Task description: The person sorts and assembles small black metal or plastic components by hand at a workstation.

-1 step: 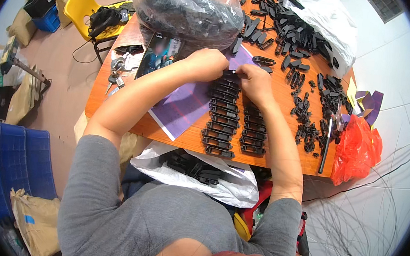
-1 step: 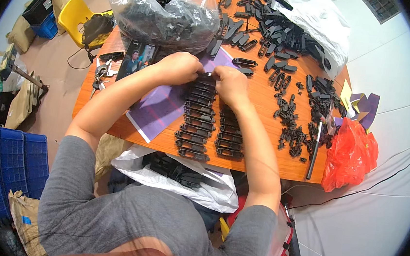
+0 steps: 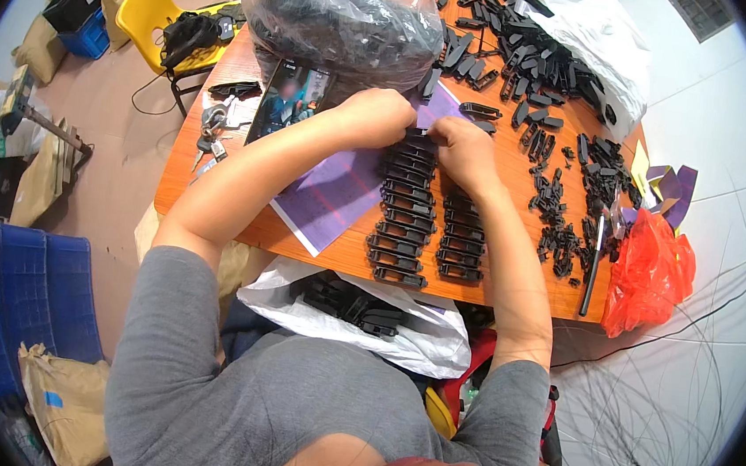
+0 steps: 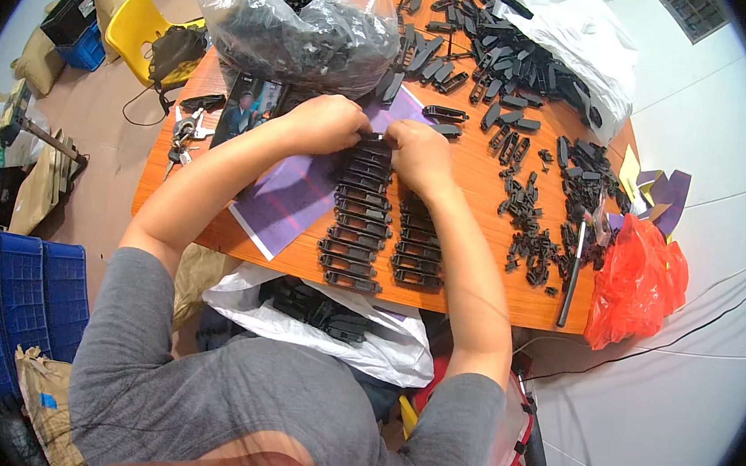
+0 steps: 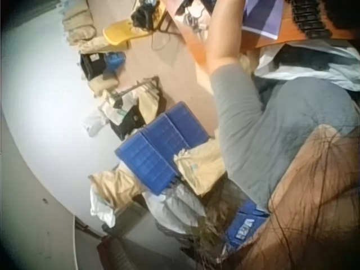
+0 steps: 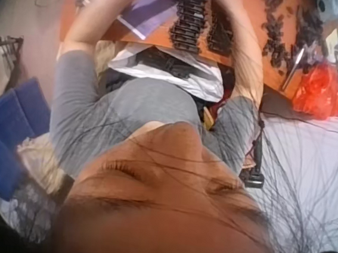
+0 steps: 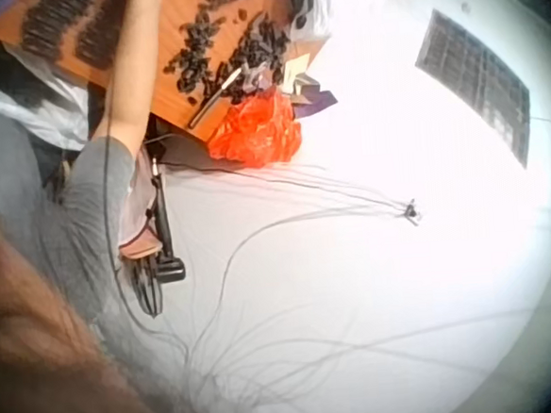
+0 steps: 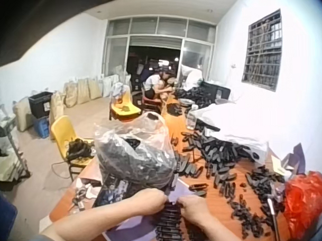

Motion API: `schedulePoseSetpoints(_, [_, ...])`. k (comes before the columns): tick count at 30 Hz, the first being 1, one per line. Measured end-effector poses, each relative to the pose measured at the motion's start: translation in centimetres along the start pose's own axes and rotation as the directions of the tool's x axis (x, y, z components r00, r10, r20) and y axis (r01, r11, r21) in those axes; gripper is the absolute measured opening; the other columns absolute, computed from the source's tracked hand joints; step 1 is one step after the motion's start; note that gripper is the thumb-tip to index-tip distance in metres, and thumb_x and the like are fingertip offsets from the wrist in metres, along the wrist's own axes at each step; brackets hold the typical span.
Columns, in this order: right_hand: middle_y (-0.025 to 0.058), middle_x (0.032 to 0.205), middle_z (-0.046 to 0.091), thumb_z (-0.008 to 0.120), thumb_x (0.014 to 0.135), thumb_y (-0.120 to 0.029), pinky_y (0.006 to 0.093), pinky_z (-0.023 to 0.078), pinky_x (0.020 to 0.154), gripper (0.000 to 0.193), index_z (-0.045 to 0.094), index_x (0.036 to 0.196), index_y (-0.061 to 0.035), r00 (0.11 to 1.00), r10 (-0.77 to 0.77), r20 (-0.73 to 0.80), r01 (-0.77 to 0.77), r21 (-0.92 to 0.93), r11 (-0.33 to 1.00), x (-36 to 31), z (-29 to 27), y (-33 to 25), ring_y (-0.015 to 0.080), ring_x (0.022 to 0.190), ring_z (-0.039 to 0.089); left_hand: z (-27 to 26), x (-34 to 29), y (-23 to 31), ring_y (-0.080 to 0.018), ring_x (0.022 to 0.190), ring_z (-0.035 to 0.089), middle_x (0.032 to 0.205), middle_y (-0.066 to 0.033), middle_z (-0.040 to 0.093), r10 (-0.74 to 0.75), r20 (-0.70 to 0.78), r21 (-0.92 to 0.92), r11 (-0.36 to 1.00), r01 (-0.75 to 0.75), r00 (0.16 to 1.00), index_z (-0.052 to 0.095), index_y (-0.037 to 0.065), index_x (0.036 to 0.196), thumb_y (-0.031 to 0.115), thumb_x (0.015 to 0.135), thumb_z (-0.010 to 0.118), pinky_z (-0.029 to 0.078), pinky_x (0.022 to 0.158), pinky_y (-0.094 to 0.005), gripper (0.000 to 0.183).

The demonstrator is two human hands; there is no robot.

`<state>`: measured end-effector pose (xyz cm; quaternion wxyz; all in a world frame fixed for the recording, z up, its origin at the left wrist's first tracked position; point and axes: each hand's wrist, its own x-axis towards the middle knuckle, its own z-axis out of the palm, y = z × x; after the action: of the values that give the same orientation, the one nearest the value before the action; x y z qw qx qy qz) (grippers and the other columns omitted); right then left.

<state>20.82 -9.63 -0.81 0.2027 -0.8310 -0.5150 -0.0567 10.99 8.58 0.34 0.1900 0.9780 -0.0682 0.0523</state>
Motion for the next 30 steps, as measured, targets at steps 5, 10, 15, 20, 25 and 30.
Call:
schedulePoseSetpoints(5, [0.012, 0.091, 0.069, 0.065, 0.079, -0.016, 0.0436, 0.052, 0.076, 0.014, 0.07, 0.091, -0.0118, 0.973, 0.109, 0.205, -0.084, -0.126, 0.988, 1.9, -1.6, -1.3, 0.0328, 0.089, 0.066, 0.0, -0.2, -0.2, -0.0356, 0.087, 0.067, 0.088, -0.0194, 0.069, -0.034, 0.004, -0.018, 0.999, 0.034, 0.999, 0.073, 0.008, 0.088, 0.012, 0.076, 0.058, 0.053, 0.078, -0.046, 0.02])
schedulePoseSetpoints(10, [0.0139, 0.092, 0.069, 0.061, 0.082, -0.016, 0.0458, 0.052, 0.076, 0.012, 0.068, 0.089, -0.0099, 0.903, 0.125, 0.412, -0.025, -0.239, 0.971, 4.0, -2.5, -2.0, 0.0324, 0.09, 0.067, 0.5, 0.5, 0.1, -0.0355, 0.089, 0.066, 0.091, -0.0162, 0.069, -0.069, 0.118, 0.089, 0.994, 0.059, 0.991, 0.073, 0.009, 0.096, 0.014, 0.078, 0.06, 0.052, 0.081, -0.0458, 0.023])
schedulePoseSetpoints(15, [0.0122, 0.093, 0.069, 0.059, 0.082, -0.014, 0.0446, 0.052, 0.076, 0.012, 0.068, 0.087, -0.0079, 0.928, 0.017, 0.373, 0.095, -0.279, 0.955, 3.9, -2.4, -2.3, 0.0315, 0.092, 0.067, 1.1, 0.4, -0.5, -0.0357, 0.089, 0.066, 0.091, -0.0162, 0.069, -0.028, 0.063, 0.062, 0.998, 0.024, 0.998, 0.073, 0.009, 0.095, 0.014, 0.08, 0.059, 0.052, 0.081, -0.0458, 0.021])
schedulePoseSetpoints(20, [0.0114, 0.089, 0.07, 0.062, 0.091, -0.025, 0.0369, 0.051, 0.073, 0.019, 0.071, 0.098, -0.0093, 0.942, 0.309, -0.133, -0.261, 0.289, 0.921, 0.4, -4.9, 3.6, 0.0241, 0.083, 0.068, -0.4, 0.5, -0.2, -0.0346, 0.093, 0.065, 0.097, -0.0151, 0.068, 0.076, 0.145, 0.019, 0.997, -0.079, 0.987, 0.071, 0.008, 0.102, 0.011, 0.079, 0.06, 0.051, 0.084, -0.0444, 0.026])
schedulePoseSetpoints(25, [0.0097, 0.084, 0.07, 0.062, 0.091, -0.025, 0.0345, 0.05, 0.067, 0.022, 0.071, 0.096, -0.0055, 0.76, 0.636, -0.132, -0.628, 0.1, 0.772, -5.9, -12.0, 7.1, 0.0212, 0.074, 0.066, -1.5, 2.6, 1.3, -0.0345, 0.095, 0.066, 0.098, -0.0164, 0.07, 0.016, 0.159, 0.045, 0.999, -0.024, 0.987, 0.072, 0.009, 0.102, 0.01, 0.079, 0.058, 0.052, 0.084, -0.0444, 0.027])
schedulePoseSetpoints(30, [0.0139, 0.092, 0.071, 0.063, 0.088, -0.023, 0.0411, 0.051, 0.076, 0.02, 0.07, 0.097, -0.006, 0.729, 0.68, -0.081, -0.684, -0.124, 0.719, -10.3, -10.8, 9.8, 0.0281, 0.088, 0.067, 2.6, 9.4, 6.0, -0.0345, 0.093, 0.068, 0.096, -0.0134, 0.071, -0.069, -0.02, 0.14, 0.988, 0.071, 0.997, 0.071, 0.01, 0.098, 0.012, 0.082, 0.057, 0.054, 0.077, -0.0449, 0.021])
